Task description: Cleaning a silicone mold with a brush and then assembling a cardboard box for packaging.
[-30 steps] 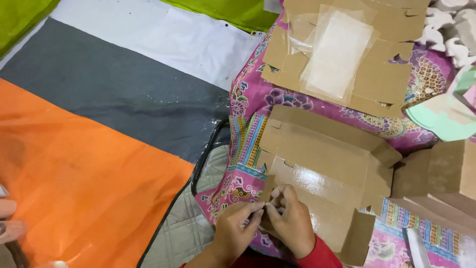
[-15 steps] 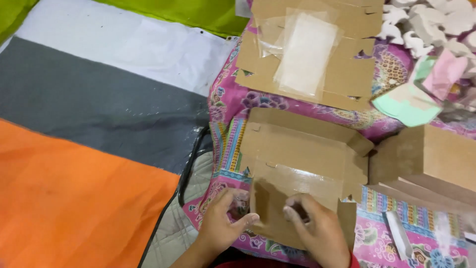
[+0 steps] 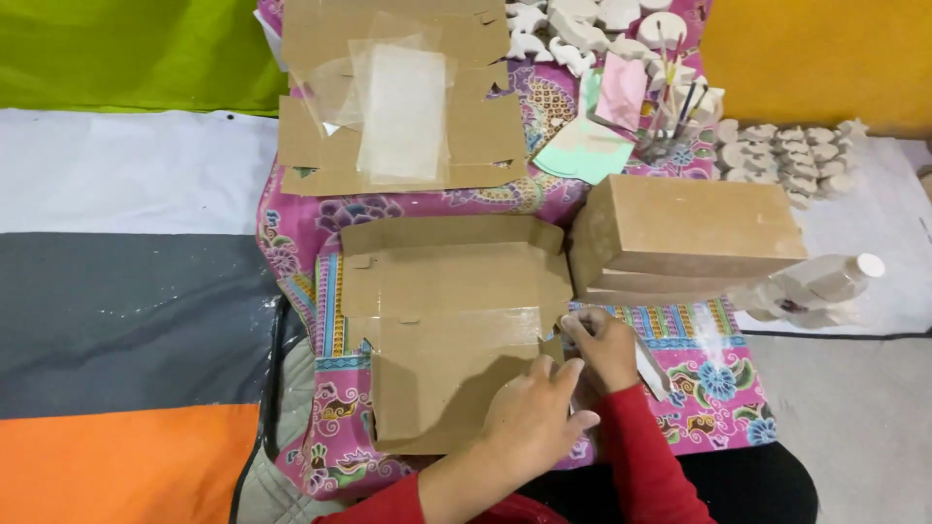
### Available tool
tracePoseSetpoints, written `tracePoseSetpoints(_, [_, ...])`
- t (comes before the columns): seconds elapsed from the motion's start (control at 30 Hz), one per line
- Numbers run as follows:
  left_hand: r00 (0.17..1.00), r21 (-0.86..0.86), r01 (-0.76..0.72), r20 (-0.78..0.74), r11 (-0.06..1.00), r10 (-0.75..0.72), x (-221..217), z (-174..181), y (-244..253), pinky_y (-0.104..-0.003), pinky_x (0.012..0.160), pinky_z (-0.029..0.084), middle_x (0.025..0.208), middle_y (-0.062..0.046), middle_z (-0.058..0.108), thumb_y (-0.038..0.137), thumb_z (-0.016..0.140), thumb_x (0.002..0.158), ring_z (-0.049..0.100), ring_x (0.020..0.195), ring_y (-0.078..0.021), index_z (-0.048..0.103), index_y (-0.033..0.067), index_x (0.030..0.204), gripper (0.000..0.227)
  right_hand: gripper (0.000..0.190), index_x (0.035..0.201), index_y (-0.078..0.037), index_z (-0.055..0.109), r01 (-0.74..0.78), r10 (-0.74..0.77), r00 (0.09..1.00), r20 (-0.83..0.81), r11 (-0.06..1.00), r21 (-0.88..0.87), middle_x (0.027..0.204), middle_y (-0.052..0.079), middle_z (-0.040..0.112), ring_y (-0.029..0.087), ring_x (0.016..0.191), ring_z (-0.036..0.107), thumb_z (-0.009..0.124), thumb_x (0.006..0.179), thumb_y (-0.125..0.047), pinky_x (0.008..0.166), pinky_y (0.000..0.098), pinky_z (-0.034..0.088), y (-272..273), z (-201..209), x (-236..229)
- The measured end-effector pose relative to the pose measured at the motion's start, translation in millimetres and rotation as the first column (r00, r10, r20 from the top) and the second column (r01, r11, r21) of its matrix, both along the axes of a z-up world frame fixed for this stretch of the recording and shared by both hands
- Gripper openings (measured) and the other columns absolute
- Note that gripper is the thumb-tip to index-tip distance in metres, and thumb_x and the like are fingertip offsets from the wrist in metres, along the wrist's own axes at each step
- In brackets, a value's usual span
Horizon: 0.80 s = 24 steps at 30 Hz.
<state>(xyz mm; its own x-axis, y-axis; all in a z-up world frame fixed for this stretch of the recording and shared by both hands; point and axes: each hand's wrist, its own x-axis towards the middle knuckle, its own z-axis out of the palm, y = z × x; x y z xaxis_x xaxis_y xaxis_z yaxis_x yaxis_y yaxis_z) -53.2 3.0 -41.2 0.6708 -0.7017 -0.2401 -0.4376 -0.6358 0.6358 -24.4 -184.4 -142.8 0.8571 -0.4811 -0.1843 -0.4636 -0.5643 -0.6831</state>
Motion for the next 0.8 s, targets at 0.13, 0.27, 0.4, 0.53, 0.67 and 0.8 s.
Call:
tracePoseSetpoints(0.13, [0.991, -0.005, -0.086, -0.102, 0.996, 0.086, 7, -13, -1, -0.055, 0.084, 0.055, 0.133, -0.022, 0.051, 0.030, 0.066, 0.098, 0.065, 0.102, -0.0460, 0.049, 0.0077, 0.140, 0.050, 0.010, 0.074, -0.011, 0.075, 0.010, -0.034, 0.990, 0.139, 0.984, 0.176, 0.076, 0.002, 0.077, 0.014, 0.072, 0.069, 0.072, 0.084, -0.012, 0.071, 0.0298, 0.056, 6, 4, -3])
tracePoseSetpoints(0.27, [0.923, -0.096, -0.339, -0.225, 0.936, 0.311, 8, -39, 10, -0.044, 0.087, 0.051, 0.121, -0.004, 0.066, 0.033, 0.070, 0.092, 0.068, 0.091, -0.0260, 0.063, 0.0159, 0.121, 0.034, 0.022, 0.084, -0.012, 0.061, 0.030, -0.088, 0.983, 0.161, 0.943, 0.332, 0.075, 0.001, 0.062, 0.012, 0.065, 0.058, 0.071, 0.073, 0.004, 0.062, 0.0251, 0.052, 23, 16, -11])
tracePoseSetpoints(0.4, [0.856, -0.102, -0.486, -0.255, 0.868, 0.449, 10, -61, 11, -0.036, 0.079, 0.053, 0.106, 0.003, 0.076, 0.033, 0.074, 0.087, 0.070, 0.085, -0.0201, 0.072, 0.0194, 0.104, 0.023, 0.041, 0.107, -0.019, 0.074, -0.079, 0.040, 0.984, 0.174, 0.971, 0.225, 0.067, -0.005, 0.063, 0.007, 0.054, 0.049, 0.072, 0.070, -0.003, 0.055, 0.0252, 0.041, 33, 31, -22])
tracePoseSetpoints(0.53, [0.732, -0.108, -0.607, -0.460, 0.787, 0.502, 11, -78, 10, -0.028, 0.081, 0.057, 0.099, 0.003, 0.079, 0.019, 0.081, 0.084, 0.073, 0.091, -0.0140, 0.073, 0.0199, 0.098, 0.016, 0.019, 0.097, -0.010, 0.074, -0.141, 0.124, 0.980, 0.158, 0.985, 0.102, 0.090, 0.002, 0.078, 0.013, 0.080, 0.071, 0.071, 0.078, -0.012, 0.075, 0.0262, 0.059, 30, 17, -27])
tracePoseSetpoints(0.67, [0.677, -0.288, -0.693, -0.575, 0.661, 0.459, 11, -121, 1, -0.023, 0.084, 0.059, 0.091, -0.001, 0.074, 0.009, 0.086, 0.075, 0.071, 0.085, -0.0110, 0.068, 0.0124, 0.094, 0.026, 0.012, 0.087, -0.012, 0.072, -0.226, 0.230, 0.961, 0.155, 0.973, -0.043, 0.094, -0.001, 0.081, 0.013, 0.079, 0.074, 0.067, 0.077, -0.015, 0.070, 0.0290, 0.057, 27, 18, -26])
tracePoseSetpoints(0.8, [0.616, -0.242, -0.725, -0.646, 0.644, 0.450, 13, -103, 1, -0.023, 0.080, 0.059, 0.092, -0.002, 0.072, 0.005, 0.086, 0.075, 0.071, 0.084, -0.0133, 0.065, 0.0116, 0.096, 0.031, 0.006, 0.080, -0.013, 0.067, -0.307, 0.319, 0.933, 0.164, 0.947, -0.097, 0.085, -0.004, 0.080, 0.013, 0.074, 0.074, 0.071, 0.076, -0.014, 0.067, 0.0294, 0.056, 23, 17, -24])
